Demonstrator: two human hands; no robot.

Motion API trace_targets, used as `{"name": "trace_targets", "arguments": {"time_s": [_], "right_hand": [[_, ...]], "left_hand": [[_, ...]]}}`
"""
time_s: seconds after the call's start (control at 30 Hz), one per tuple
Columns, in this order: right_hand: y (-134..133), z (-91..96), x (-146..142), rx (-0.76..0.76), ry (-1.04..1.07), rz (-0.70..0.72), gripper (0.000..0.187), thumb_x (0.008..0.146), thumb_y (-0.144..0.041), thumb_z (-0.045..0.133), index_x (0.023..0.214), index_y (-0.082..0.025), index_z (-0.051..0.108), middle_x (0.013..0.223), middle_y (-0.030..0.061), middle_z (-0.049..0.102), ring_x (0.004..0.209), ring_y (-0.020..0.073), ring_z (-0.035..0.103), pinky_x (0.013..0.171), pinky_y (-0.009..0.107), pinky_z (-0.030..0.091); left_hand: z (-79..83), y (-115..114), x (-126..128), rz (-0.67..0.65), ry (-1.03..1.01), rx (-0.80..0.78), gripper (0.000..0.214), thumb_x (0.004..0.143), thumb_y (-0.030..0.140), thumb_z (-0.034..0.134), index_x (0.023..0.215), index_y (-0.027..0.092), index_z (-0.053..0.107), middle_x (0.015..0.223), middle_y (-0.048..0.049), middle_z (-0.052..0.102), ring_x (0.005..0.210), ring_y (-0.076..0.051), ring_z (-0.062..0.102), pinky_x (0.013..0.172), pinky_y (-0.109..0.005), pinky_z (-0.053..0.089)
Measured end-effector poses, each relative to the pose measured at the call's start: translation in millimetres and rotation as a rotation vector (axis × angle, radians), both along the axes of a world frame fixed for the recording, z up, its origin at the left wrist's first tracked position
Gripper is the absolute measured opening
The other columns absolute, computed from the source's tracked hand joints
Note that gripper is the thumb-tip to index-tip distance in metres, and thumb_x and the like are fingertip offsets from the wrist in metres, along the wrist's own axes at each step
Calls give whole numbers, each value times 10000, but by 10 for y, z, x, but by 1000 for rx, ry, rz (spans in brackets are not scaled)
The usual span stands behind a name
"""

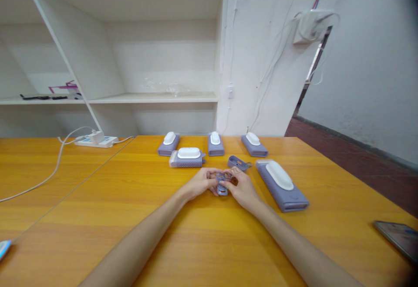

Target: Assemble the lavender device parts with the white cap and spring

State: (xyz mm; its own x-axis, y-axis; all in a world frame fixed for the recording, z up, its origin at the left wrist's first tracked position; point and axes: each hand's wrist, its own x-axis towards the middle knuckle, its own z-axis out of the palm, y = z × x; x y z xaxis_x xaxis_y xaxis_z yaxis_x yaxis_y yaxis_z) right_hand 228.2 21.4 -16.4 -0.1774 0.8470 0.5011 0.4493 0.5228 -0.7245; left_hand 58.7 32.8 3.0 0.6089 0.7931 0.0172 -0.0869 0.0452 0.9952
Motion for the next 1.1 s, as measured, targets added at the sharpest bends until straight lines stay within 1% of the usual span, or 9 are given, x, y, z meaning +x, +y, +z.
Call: {"name": "trace_targets", "arguments": {"time_s": [0.1, 0.23, 0.3, 0.47, 0.6, 0.77, 0.93, 1.03, 1.1], "right_hand": [[-3, 17, 11, 21, 9, 3, 146, 726, -238, 634, 866, -200, 616, 854, 21, 603, 815, 195, 553, 760, 306, 426], [-4, 30, 26, 11, -21, -12, 135, 732, -261, 633, 847, -191, 631, 814, 25, 589, 753, 185, 550, 707, 297, 434], [-1, 28, 28, 3, -12, -15, 150, 739, -275, 630, 860, -187, 637, 815, 29, 589, 741, 183, 548, 691, 294, 438], [14, 9, 42, -73, 118, 36, 202, 762, -327, 612, 886, -169, 632, 790, 32, 607, 698, 180, 557, 643, 285, 452], [21, 1, 59, -105, 165, 63, 225, 787, -344, 589, 909, -161, 636, 806, 43, 623, 707, 186, 569, 651, 289, 460], [13, 12, 57, -107, 174, 70, 232, 781, -328, 597, 926, -151, 635, 832, 53, 630, 724, 193, 575, 664, 298, 464], [23, -4, 59, -115, 195, 66, 260, 765, -323, 618, 957, -148, 627, 873, 60, 634, 748, 198, 581, 685, 307, 469], [42, -29, 64, -104, 166, 50, 265, 745, -301, 642, 968, -157, 626, 872, 53, 632, 749, 195, 579, 691, 309, 467], [51, -38, 64, -85, 130, 29, 236, 730, -282, 659, 934, -165, 636, 851, 44, 630, 744, 193, 576, 692, 309, 462]], "left_hand": [[-12, 5, 6, 2, -12, -9, 424, 653, 182, 611, 1073, 127, 588, 734, -61, 652, 544, -108, 585, 534, -225, 500], [-60, 28, 29, 103, -46, -27, 516, 659, 219, 640, 1153, 132, 519, 840, -92, 657, 610, -149, 625, 565, -271, 516], [-74, 30, 41, 132, -49, -30, 552, 669, 252, 650, 1182, 130, 487, 876, -107, 653, 624, -157, 632, 574, -285, 518], [-82, 17, 62, 183, -39, -27, 588, 671, 277, 654, 1196, 108, 449, 786, -82, 646, 571, -147, 617, 546, -286, 513], [-96, 22, 74, 206, -38, -10, 584, 676, 270, 640, 1200, 114, 435, 760, -65, 637, 544, -143, 609, 525, -285, 511], [-100, 21, 84, 215, -28, 13, 574, 679, 248, 622, 1206, 126, 429, 828, -80, 639, 575, -147, 619, 521, -281, 513], [-97, 14, 85, 227, -37, 13, 555, 684, 237, 599, 1202, 120, 436, 825, -74, 634, 590, -146, 620, 530, -285, 518], [-103, 19, 82, 222, -26, 13, 547, 682, 218, 585, 1198, 106, 441, 746, -50, 630, 546, -138, 612, 524, -284, 518], [-105, 26, 78, 213, -1, 19, 546, 678, 204, 578, 1195, 88, 445, 662, -27, 617, 500, -133, 600, 510, -280, 515]]}}
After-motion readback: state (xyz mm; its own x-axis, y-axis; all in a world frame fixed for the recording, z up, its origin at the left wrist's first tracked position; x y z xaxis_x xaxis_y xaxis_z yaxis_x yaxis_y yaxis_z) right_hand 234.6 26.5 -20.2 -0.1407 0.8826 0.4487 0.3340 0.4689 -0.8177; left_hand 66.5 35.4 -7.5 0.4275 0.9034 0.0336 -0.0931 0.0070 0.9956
